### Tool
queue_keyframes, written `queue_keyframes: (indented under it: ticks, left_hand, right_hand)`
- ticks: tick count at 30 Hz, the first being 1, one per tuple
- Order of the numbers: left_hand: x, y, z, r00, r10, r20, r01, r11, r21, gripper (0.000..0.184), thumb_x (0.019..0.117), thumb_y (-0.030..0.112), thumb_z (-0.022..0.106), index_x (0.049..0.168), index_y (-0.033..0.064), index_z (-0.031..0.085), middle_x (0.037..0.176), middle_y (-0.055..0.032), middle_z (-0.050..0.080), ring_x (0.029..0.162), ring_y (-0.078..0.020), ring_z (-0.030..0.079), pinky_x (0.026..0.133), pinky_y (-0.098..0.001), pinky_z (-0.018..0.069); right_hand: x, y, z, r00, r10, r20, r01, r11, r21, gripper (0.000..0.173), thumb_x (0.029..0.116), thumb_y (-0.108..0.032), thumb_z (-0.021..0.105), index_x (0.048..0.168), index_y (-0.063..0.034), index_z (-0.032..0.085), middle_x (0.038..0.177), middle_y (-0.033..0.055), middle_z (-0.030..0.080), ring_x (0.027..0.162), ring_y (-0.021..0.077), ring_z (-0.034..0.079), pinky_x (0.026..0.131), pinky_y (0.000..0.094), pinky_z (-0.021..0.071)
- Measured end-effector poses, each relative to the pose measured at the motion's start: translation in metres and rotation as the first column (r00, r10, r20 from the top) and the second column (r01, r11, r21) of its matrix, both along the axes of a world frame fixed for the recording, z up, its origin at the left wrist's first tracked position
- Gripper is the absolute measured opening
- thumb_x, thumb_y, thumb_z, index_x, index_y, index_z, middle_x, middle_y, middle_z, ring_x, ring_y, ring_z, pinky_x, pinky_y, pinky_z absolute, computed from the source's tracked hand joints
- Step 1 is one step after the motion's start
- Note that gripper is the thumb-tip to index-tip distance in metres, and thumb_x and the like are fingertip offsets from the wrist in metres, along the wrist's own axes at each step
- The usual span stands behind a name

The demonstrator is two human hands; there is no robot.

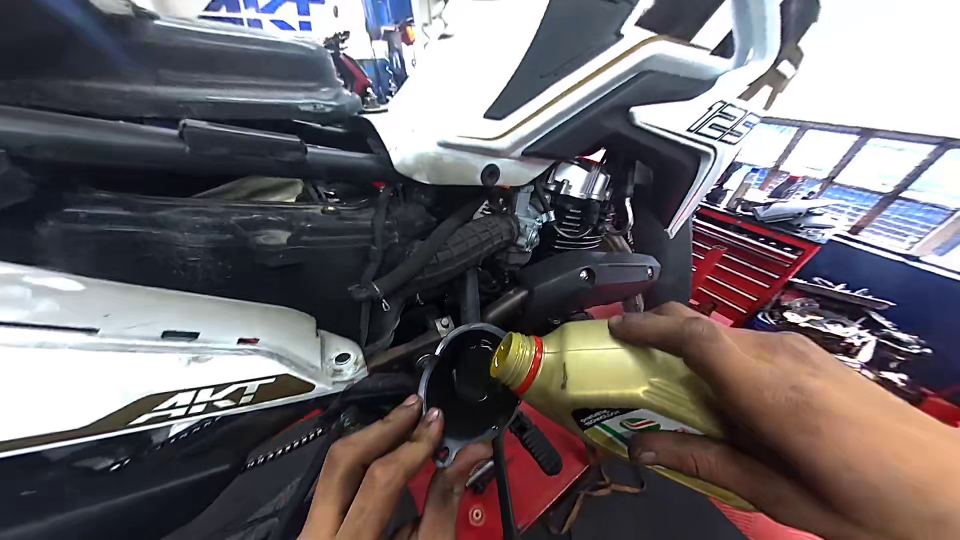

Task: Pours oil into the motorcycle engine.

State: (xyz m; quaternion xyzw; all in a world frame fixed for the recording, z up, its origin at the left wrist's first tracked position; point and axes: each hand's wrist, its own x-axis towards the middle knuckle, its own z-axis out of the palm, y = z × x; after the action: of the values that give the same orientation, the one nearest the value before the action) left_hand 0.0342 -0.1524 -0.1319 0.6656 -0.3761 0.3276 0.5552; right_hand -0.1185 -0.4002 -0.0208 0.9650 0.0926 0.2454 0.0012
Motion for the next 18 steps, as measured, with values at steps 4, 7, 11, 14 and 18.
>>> queue_keyframes:
  ticks: [4,7,11,14,18]
  left_hand:
    - [-0.001,-0.002,-0.002,0.999,-0.025,-0.029,0.023,0.999,-0.047,0.03,0.0823,0.031,0.088,0.099,0.0096,0.075,0.109,-0.0017,0.067,0.093,-0.0023,0.066,0.073,-0.012,0.0569]
    - [-0.003,-0.002,-0.004,0.999,-0.033,-0.042,0.031,0.998,-0.062,0.029,0.0823,0.03,0.088,0.1,0.01,0.076,0.109,-0.0021,0.066,0.093,-0.003,0.067,0.072,-0.013,0.0586]
    - [-0.003,-0.002,-0.004,0.998,-0.047,-0.046,0.044,0.997,-0.065,0.03,0.083,0.03,0.087,0.102,0.0102,0.076,0.111,-0.0029,0.067,0.091,-0.0032,0.068,0.071,-0.0136,0.06]
    - [-0.002,-0.003,-0.005,0.997,-0.056,-0.044,0.052,0.995,-0.085,0.03,0.083,0.03,0.087,0.103,0.0101,0.076,0.112,-0.0025,0.067,0.095,-0.0037,0.068,0.074,-0.0138,0.0602]
    - [-0.001,-0.005,-0.009,0.997,-0.056,-0.044,0.051,0.992,-0.118,0.03,0.0831,0.032,0.087,0.103,0.0112,0.076,0.112,-0.0012,0.067,0.096,-0.0037,0.068,0.077,-0.0144,0.0602]
  right_hand:
    - [-0.005,0.007,-0.007,1.0,-0.018,-0.001,0.018,1.0,0.013,0.06,0.0949,-0.059,0.059,0.14,-0.0205,0.052,0.108,-0.0047,0.062,0.075,0.005,0.061,0.055,0.0262,0.0504]
    - [-0.008,0.01,-0.007,0.999,-0.038,-0.004,0.038,0.999,-0.002,0.06,0.0945,-0.059,0.059,0.14,-0.021,0.052,0.11,-0.0045,0.062,0.077,0.0059,0.062,0.055,0.0271,0.051]
    - [-0.004,0.009,-0.003,1.0,-0.024,-0.008,0.024,1.0,-0.017,0.059,0.0938,-0.06,0.059,0.139,-0.0223,0.052,0.107,-0.005,0.061,0.072,0.0056,0.06,0.052,0.0271,0.0496]
    - [-0.003,0.012,-0.002,0.999,-0.032,0.003,0.032,0.999,-0.028,0.059,0.094,-0.06,0.059,0.14,-0.023,0.052,0.108,-0.0058,0.061,0.074,0.0055,0.06,0.053,0.0271,0.0495]
    - [-0.001,0.014,0.003,0.999,-0.034,-0.017,0.033,0.998,-0.045,0.06,0.0932,-0.06,0.06,0.141,-0.0245,0.052,0.111,-0.0061,0.062,0.075,0.0053,0.061,0.055,0.0276,0.0511]
